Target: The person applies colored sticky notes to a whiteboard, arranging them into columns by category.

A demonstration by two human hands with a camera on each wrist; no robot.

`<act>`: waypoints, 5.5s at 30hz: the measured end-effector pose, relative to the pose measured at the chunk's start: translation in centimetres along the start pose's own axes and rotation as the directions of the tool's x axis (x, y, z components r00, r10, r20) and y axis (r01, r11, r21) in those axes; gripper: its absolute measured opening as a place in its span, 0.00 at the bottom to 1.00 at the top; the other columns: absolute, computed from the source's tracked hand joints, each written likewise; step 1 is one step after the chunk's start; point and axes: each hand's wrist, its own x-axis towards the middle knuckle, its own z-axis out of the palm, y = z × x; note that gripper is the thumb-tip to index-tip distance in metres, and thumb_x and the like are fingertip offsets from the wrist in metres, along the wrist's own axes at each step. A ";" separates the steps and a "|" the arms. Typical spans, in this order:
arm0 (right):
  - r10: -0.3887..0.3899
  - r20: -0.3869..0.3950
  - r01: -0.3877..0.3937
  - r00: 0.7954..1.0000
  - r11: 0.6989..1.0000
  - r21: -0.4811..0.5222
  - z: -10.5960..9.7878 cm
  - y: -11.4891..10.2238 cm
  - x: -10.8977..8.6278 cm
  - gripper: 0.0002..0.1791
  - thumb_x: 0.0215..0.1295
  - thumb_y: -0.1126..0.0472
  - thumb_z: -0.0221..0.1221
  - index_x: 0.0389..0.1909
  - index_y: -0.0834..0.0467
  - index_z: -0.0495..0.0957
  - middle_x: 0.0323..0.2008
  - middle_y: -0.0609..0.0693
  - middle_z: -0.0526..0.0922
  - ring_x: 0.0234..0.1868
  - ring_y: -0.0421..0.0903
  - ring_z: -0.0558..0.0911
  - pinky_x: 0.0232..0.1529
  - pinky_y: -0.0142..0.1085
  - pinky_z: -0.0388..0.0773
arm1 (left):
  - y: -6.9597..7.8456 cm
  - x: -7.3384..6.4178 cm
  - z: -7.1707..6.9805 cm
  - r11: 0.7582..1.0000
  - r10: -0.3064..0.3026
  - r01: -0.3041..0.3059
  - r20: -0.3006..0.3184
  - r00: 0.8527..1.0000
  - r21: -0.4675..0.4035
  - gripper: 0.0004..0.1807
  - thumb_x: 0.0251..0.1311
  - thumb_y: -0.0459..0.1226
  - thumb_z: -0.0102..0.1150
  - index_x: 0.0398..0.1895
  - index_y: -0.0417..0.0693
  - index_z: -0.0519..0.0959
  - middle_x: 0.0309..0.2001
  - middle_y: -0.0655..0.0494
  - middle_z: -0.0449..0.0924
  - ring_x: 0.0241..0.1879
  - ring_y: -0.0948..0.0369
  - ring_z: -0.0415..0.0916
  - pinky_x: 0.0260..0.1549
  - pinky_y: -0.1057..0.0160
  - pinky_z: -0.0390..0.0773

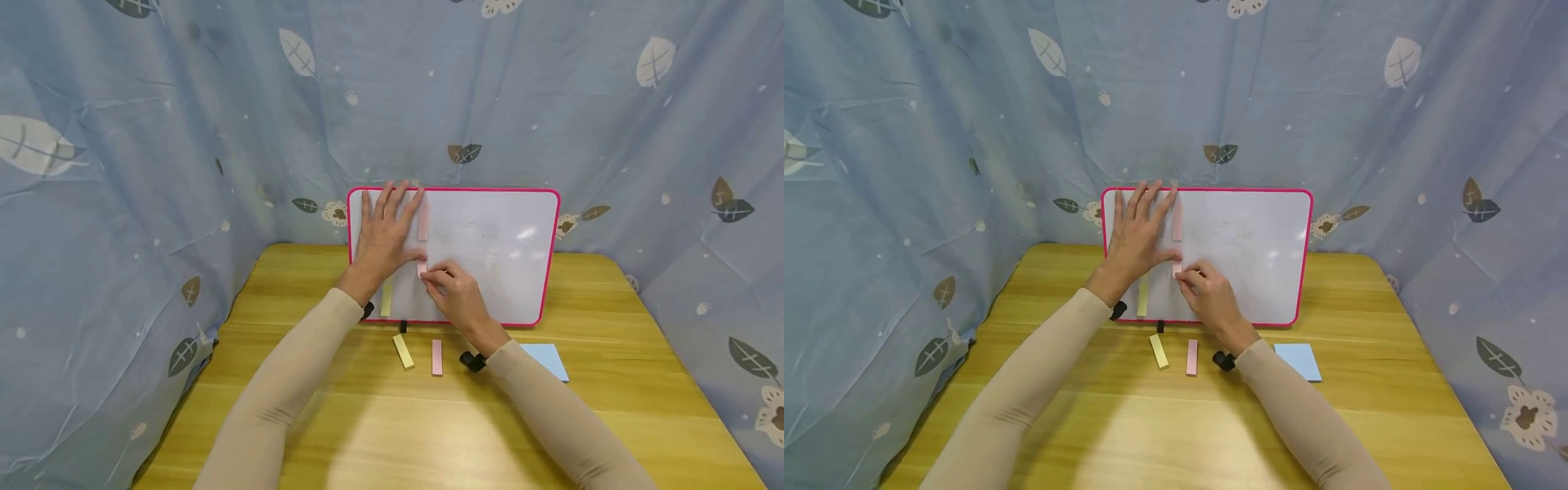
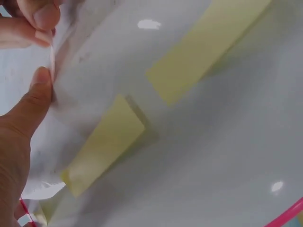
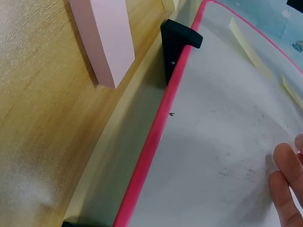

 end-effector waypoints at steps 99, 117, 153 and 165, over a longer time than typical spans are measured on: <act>0.168 0.650 -0.228 0.741 0.974 0.009 -6.8 -3.2 -8.6 0.14 0.77 0.54 0.78 0.58 0.53 0.95 0.67 0.54 0.92 0.67 0.54 0.91 0.69 0.55 0.90 | 6.1 -16.3 2.8 0.879 0.379 -0.178 0.419 0.825 -0.443 0.29 0.78 0.58 0.75 0.75 0.60 0.88 0.72 0.59 0.87 0.75 0.54 0.81 0.83 0.42 0.75; 0.144 0.661 -0.207 0.736 0.978 0.017 -5.8 -3.6 -8.9 0.13 0.72 0.51 0.83 0.50 0.51 0.94 0.63 0.51 0.90 0.62 0.50 0.91 0.63 0.49 0.91 | 6.7 -16.5 2.7 0.893 0.339 -0.122 0.470 0.815 -0.432 0.27 0.80 0.58 0.73 0.72 0.57 0.89 0.74 0.59 0.87 0.79 0.53 0.79 0.88 0.30 0.66; 0.188 0.661 -0.299 0.726 0.953 0.057 -5.9 -3.5 -8.2 0.09 0.82 0.64 0.71 0.39 0.49 0.94 0.62 0.54 0.95 0.62 0.54 0.94 0.61 0.49 0.92 | 7.5 -16.5 3.1 0.886 0.261 -0.031 0.441 0.859 -0.463 0.25 0.76 0.59 0.77 0.63 0.54 0.91 0.64 0.61 0.92 0.72 0.54 0.85 0.86 0.26 0.67; 0.238 0.629 -0.352 0.740 0.934 0.059 -5.5 -3.5 -8.5 0.07 0.79 0.65 0.74 0.41 0.49 0.93 0.52 0.47 0.98 0.57 0.48 0.96 0.59 0.45 0.93 | 8.9 -16.2 3.0 0.916 0.171 0.033 0.464 0.869 -0.399 0.26 0.75 0.63 0.75 0.62 0.56 0.91 0.63 0.60 0.93 0.70 0.52 0.86 0.85 0.29 0.69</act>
